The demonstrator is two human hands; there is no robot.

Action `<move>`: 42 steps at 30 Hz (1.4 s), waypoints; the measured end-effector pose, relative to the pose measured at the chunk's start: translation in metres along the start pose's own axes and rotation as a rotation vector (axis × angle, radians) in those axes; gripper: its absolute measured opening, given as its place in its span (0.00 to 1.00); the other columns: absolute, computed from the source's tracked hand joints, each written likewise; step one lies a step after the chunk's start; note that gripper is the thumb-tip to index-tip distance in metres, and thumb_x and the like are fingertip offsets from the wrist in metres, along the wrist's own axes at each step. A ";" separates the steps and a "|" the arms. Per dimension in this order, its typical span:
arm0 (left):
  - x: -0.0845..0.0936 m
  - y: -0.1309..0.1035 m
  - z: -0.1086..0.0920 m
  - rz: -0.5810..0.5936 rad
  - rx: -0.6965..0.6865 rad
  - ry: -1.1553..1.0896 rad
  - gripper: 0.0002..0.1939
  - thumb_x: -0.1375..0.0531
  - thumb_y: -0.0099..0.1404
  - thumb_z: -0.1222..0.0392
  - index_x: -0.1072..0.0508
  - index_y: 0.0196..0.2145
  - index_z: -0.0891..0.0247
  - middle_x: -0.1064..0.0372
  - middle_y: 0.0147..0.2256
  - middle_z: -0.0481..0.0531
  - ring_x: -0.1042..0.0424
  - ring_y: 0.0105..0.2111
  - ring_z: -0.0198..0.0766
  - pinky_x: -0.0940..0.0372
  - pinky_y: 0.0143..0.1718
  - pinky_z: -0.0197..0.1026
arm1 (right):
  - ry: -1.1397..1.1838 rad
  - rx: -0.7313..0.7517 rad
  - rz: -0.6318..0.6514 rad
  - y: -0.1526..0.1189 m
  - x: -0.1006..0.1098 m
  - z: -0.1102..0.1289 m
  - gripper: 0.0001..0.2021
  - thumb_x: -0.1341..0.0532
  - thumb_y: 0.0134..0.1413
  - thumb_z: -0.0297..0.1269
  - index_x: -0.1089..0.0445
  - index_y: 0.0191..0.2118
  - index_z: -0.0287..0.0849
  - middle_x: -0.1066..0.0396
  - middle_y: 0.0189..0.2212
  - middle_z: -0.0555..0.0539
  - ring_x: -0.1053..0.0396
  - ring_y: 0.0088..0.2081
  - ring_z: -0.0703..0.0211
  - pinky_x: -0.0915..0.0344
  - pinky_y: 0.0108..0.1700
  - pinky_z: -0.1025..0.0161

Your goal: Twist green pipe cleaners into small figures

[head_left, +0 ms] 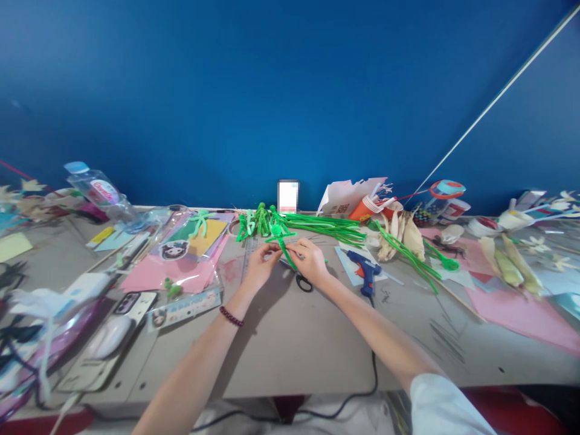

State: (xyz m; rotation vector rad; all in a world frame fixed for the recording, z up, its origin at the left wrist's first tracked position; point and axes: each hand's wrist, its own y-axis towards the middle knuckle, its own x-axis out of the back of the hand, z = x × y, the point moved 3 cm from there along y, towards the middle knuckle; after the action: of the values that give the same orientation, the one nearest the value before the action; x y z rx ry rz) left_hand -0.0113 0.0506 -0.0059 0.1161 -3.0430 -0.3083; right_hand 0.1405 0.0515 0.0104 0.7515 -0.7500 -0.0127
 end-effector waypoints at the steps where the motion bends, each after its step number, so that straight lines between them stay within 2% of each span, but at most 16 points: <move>1: 0.000 0.000 -0.001 -0.014 0.000 0.013 0.07 0.38 0.51 0.57 0.26 0.28 0.63 0.28 0.31 0.51 0.31 0.34 0.39 0.39 0.38 0.40 | 0.002 -0.002 0.000 0.000 0.000 0.000 0.11 0.45 0.58 0.35 0.24 0.38 0.45 0.34 0.26 0.48 0.34 0.28 0.63 0.40 0.32 0.68; 9: 0.002 -0.002 -0.006 -0.023 -0.019 0.049 0.05 0.38 0.52 0.59 0.26 0.27 0.62 0.28 0.29 0.49 0.32 0.32 0.38 0.39 0.36 0.39 | -0.002 0.009 0.012 0.000 0.001 0.001 0.12 0.45 0.58 0.35 0.25 0.39 0.45 0.34 0.26 0.48 0.34 0.29 0.62 0.40 0.32 0.68; 15: -0.002 -0.001 -0.002 0.031 0.019 -0.091 0.07 0.37 0.50 0.59 0.28 0.27 0.64 0.31 0.28 0.48 0.35 0.28 0.34 0.41 0.31 0.36 | 0.022 0.025 0.028 0.001 0.002 0.004 0.12 0.46 0.57 0.33 0.25 0.39 0.44 0.35 0.25 0.48 0.36 0.28 0.62 0.40 0.31 0.67; 21: -0.007 -0.004 0.000 0.096 0.117 -0.287 0.10 0.35 0.50 0.56 0.28 0.29 0.64 0.35 0.25 0.45 0.41 0.22 0.29 0.46 0.25 0.34 | 0.162 0.016 0.058 0.008 0.009 0.005 0.12 0.46 0.56 0.32 0.24 0.38 0.43 0.36 0.23 0.49 0.38 0.25 0.63 0.41 0.29 0.67; 28: -0.014 -0.005 -0.002 0.206 0.159 -0.471 0.06 0.38 0.51 0.58 0.27 0.28 0.61 0.34 0.24 0.47 0.36 0.27 0.34 0.40 0.32 0.37 | 0.253 -0.067 0.118 0.020 0.021 0.007 0.08 0.41 0.54 0.35 0.23 0.32 0.42 0.31 0.23 0.48 0.36 0.25 0.63 0.39 0.29 0.66; 32: -0.015 -0.007 -0.009 0.247 0.169 -0.447 0.05 0.39 0.51 0.57 0.27 0.27 0.59 0.31 0.27 0.49 0.32 0.31 0.38 0.37 0.34 0.39 | 0.239 -0.077 0.128 0.021 0.024 0.011 0.08 0.41 0.54 0.35 0.23 0.32 0.42 0.31 0.23 0.49 0.36 0.25 0.63 0.39 0.29 0.66; 39: -0.013 -0.007 -0.012 0.208 0.127 -0.377 0.07 0.40 0.52 0.57 0.26 0.30 0.61 0.30 0.27 0.48 0.32 0.31 0.36 0.37 0.33 0.37 | 0.112 -0.036 0.117 0.020 0.028 0.018 0.08 0.42 0.56 0.33 0.24 0.34 0.44 0.33 0.25 0.49 0.36 0.27 0.63 0.41 0.30 0.67; 42: -0.014 -0.008 -0.014 0.229 0.160 -0.381 0.07 0.40 0.51 0.57 0.26 0.30 0.61 0.30 0.28 0.49 0.32 0.31 0.37 0.38 0.33 0.38 | 0.027 -0.009 0.109 0.018 0.030 0.022 0.08 0.43 0.57 0.33 0.25 0.34 0.45 0.32 0.29 0.49 0.35 0.31 0.62 0.41 0.32 0.67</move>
State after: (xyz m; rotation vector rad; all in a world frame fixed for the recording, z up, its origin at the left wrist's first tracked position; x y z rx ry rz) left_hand 0.0040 0.0408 0.0055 -0.3174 -3.4063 -0.0744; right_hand 0.1448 0.0435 0.0512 0.7006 -0.7637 0.0926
